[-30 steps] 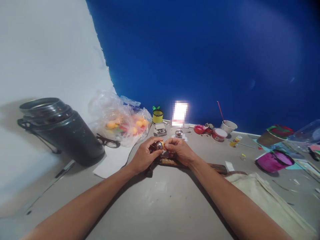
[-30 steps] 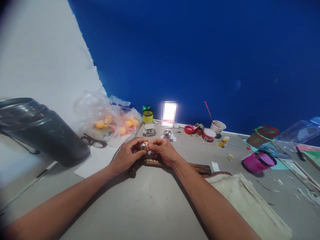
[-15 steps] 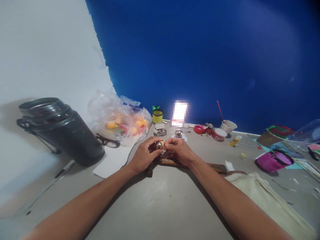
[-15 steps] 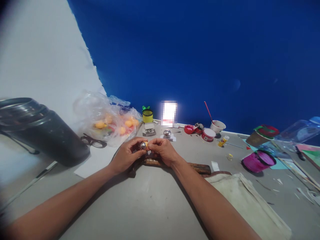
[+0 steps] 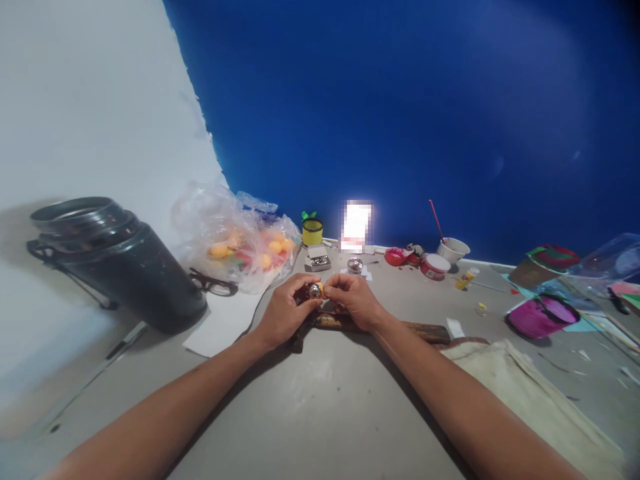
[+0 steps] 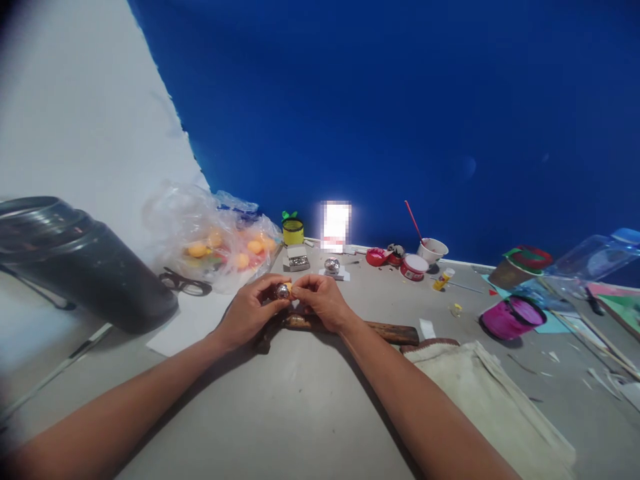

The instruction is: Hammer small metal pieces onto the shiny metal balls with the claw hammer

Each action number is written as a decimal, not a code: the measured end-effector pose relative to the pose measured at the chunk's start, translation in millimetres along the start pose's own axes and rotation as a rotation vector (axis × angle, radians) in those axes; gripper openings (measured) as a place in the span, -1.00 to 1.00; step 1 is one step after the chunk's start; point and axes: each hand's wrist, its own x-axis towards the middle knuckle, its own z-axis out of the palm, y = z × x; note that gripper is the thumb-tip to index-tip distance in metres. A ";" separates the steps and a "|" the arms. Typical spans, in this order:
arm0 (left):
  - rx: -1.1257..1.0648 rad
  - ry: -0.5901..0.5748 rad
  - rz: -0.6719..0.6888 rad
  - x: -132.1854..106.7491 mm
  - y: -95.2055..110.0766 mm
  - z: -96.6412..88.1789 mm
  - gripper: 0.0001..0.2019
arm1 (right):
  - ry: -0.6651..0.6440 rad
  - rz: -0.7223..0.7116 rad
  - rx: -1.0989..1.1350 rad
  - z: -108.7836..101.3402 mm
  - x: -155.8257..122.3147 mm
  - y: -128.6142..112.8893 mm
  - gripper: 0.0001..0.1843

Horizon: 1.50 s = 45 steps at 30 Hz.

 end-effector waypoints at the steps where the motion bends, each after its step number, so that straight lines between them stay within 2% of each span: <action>1: 0.010 0.002 0.009 -0.2 -0.4 0.5 -0.72 | 0.008 -0.004 -0.014 0.7 -0.2 0.0 -0.59; 10: 0.049 0.019 0.057 -3.3 -2.9 6.0 -0.74 | 0.006 -0.018 -0.067 0.6 1.0 5.1 -0.62; 12: 0.029 0.019 0.030 -3.3 -3.0 6.7 -0.73 | -0.023 -0.006 -0.040 -0.6 2.2 5.8 -0.59; 15: -0.061 0.015 -0.085 -1.1 -3.9 6.4 -0.67 | -0.035 -0.011 -0.050 -3.1 3.4 2.8 -0.58; 17: -0.140 0.023 -0.172 1.9 -5.4 5.0 -0.60 | 0.004 -0.058 -0.204 -4.6 2.2 -2.8 -0.63; 19: -0.212 0.049 -0.224 5.3 -8.0 3.0 -0.54 | 0.020 -0.115 -0.490 -4.8 -1.6 -10.5 -0.71; 21: -0.280 0.090 -0.244 8.3 -12.0 1.2 -0.53 | -0.032 -0.124 -0.825 -3.0 -7.7 -17.7 -0.77; 24: -0.347 0.140 -0.254 11.2 -19.4 -0.1 -0.55 | -0.149 -0.061 -1.226 2.7 -16.8 -22.3 -0.66; 26: -0.348 0.159 -0.258 12.6 -24.5 -0.4 -0.55 | -0.193 -0.050 -1.345 5.7 -20.2 -21.7 -0.69; 29: -0.334 0.195 -0.257 15.6 -31.0 -1.5 -0.52 | -0.201 -0.115 -1.379 3.4 -20.2 -22.6 -0.84; 32: -0.322 0.203 -0.250 18.6 -36.6 -3.2 -0.59 | -0.085 -0.295 -1.440 -8.0 -17.3 -29.0 -0.91; 36: -0.332 0.145 -0.271 18.4 -41.4 -3.3 -0.63 | 0.263 -0.616 -1.471 -23.3 -14.1 -34.3 -0.87; 38: -0.333 0.104 -0.275 16.6 -40.8 -2.0 -0.61 | 0.385 -0.734 -1.468 -25.3 -14.0 -31.7 -0.82; 42: -0.329 0.039 -0.268 13.0 -34.7 1.4 -0.64 | 0.413 -0.776 -1.517 -19.7 -15.2 -25.0 -0.82; 45: -0.320 0.040 -0.272 11.8 -30.4 2.9 -0.70 | 0.471 -0.796 -1.539 -15.3 -16.8 -26.9 -0.77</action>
